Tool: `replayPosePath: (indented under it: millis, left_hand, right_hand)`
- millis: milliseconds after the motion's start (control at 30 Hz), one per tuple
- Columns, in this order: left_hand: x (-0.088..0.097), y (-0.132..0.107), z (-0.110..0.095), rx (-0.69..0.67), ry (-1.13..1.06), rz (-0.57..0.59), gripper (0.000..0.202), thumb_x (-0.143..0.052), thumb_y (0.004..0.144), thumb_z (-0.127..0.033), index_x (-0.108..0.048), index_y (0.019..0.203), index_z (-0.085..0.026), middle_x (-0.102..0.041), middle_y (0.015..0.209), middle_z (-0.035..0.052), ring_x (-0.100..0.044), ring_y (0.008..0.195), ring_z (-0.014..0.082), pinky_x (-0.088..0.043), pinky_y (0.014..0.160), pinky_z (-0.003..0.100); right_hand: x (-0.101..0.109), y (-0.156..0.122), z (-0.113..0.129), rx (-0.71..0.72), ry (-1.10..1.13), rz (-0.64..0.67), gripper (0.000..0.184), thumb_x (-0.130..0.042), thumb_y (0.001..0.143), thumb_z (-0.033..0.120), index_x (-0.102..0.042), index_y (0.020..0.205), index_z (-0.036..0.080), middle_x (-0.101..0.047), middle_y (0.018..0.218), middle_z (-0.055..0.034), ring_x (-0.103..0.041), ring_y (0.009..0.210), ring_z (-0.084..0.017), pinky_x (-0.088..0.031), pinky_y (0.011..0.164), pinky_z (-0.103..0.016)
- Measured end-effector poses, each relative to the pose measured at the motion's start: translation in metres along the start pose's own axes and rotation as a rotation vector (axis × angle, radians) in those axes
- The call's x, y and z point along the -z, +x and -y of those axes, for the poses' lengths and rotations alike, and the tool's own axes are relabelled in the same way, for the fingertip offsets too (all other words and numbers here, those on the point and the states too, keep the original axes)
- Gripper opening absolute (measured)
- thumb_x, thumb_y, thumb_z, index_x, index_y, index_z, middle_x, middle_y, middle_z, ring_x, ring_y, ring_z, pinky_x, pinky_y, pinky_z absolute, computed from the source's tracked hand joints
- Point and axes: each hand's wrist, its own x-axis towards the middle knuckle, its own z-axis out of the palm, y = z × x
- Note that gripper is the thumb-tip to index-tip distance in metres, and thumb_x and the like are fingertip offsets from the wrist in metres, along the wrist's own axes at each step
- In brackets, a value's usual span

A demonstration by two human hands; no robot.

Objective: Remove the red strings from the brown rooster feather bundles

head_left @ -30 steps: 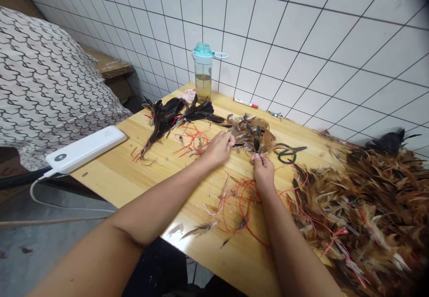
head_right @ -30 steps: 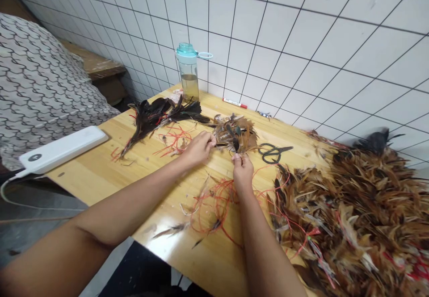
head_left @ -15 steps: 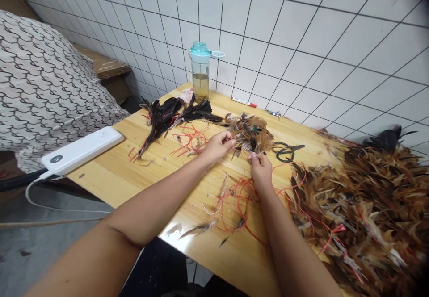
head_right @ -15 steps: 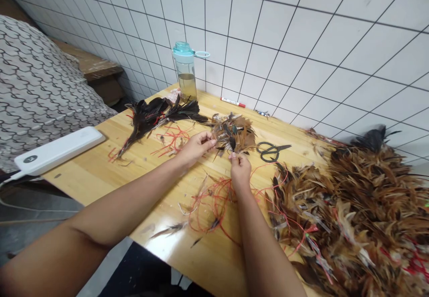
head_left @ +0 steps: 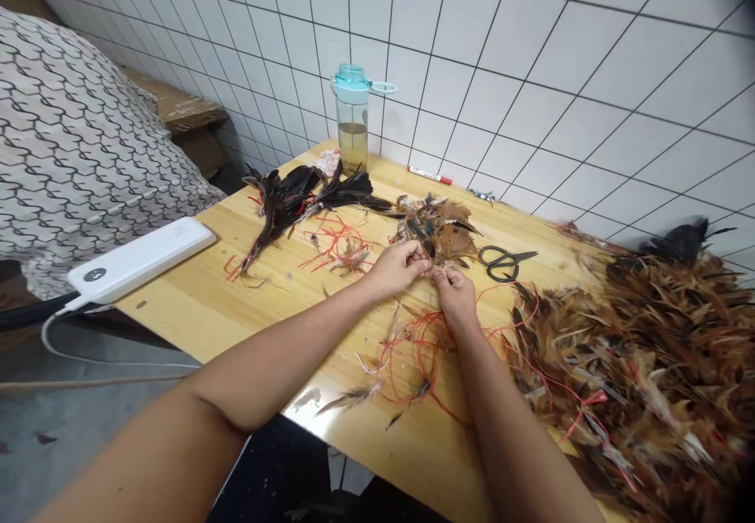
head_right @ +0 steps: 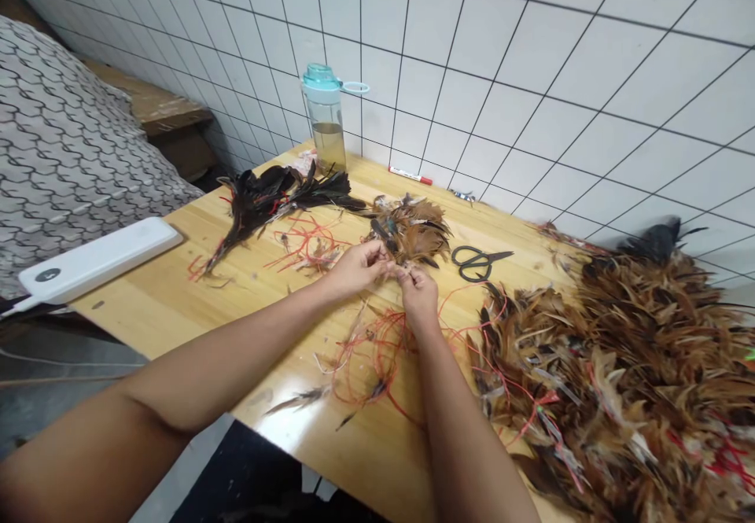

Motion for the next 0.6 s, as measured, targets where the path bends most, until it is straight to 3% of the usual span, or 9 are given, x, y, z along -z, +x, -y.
replayPosePath:
  millis: [133,267,433,500,600]
  left_hand:
    - [0.002,-0.001,-0.004,-0.087,0.221,-0.038,0.013,-0.061,0.078,-0.018,-0.054,0.068,-0.016,-0.057,0.065,-0.0033,-0.048,0.062,0.0096,-0.036,0.061,0.022]
    - [0.004,-0.002,-0.008,-0.091,0.222,-0.021,0.012,-0.061,0.079,-0.020,-0.056,0.070,-0.016,-0.060,0.069,-0.0024,-0.051,0.067,0.0104,-0.039,0.065,0.023]
    - [0.019,0.002,-0.005,-0.135,0.253,-0.168,0.010,-0.058,0.082,-0.019,-0.065,0.089,-0.017,-0.065,0.086,0.0014,-0.056,0.076,0.0124,-0.043,0.075,0.024]
    - [0.026,0.004,-0.003,-0.139,0.367,-0.203,0.010,-0.057,0.081,-0.015,-0.065,0.085,-0.017,-0.064,0.085,0.0023,-0.055,0.076,0.0132,-0.043,0.075,0.026]
    - [0.029,0.004,-0.003,-0.169,0.461,-0.164,0.010,-0.056,0.080,-0.012,-0.064,0.081,-0.017,-0.063,0.083,0.0027,-0.054,0.078,0.0146,-0.042,0.076,0.027]
  right_hand:
    - [0.000,0.000,0.001,-0.018,0.041,0.049,0.028,-0.059,0.071,0.045,-0.056,0.056,0.020,-0.057,0.066,-0.0004,-0.049,0.067,-0.015,-0.041,0.069,-0.030]
    - [-0.001,0.000,-0.003,-0.035,0.087,0.052,0.022,-0.060,0.069,0.041,-0.058,0.060,0.021,-0.060,0.069,-0.0005,-0.052,0.070,-0.016,-0.043,0.071,-0.029]
    - [0.001,0.001,-0.003,-0.076,0.154,-0.088,0.035,-0.058,0.075,0.054,-0.060,0.070,0.020,-0.058,0.068,-0.0004,-0.049,0.067,-0.015,-0.041,0.068,-0.029]
    - [0.003,0.001,-0.001,-0.081,0.182,-0.117,0.041,-0.057,0.075,0.061,-0.059,0.071,0.020,-0.056,0.069,-0.0008,-0.047,0.064,-0.014,-0.040,0.065,-0.029]
    - [0.005,0.001,0.002,-0.075,0.177,-0.113,0.044,-0.054,0.076,0.063,-0.058,0.071,0.020,-0.055,0.068,-0.0006,-0.045,0.063,-0.014,-0.039,0.063,-0.028]
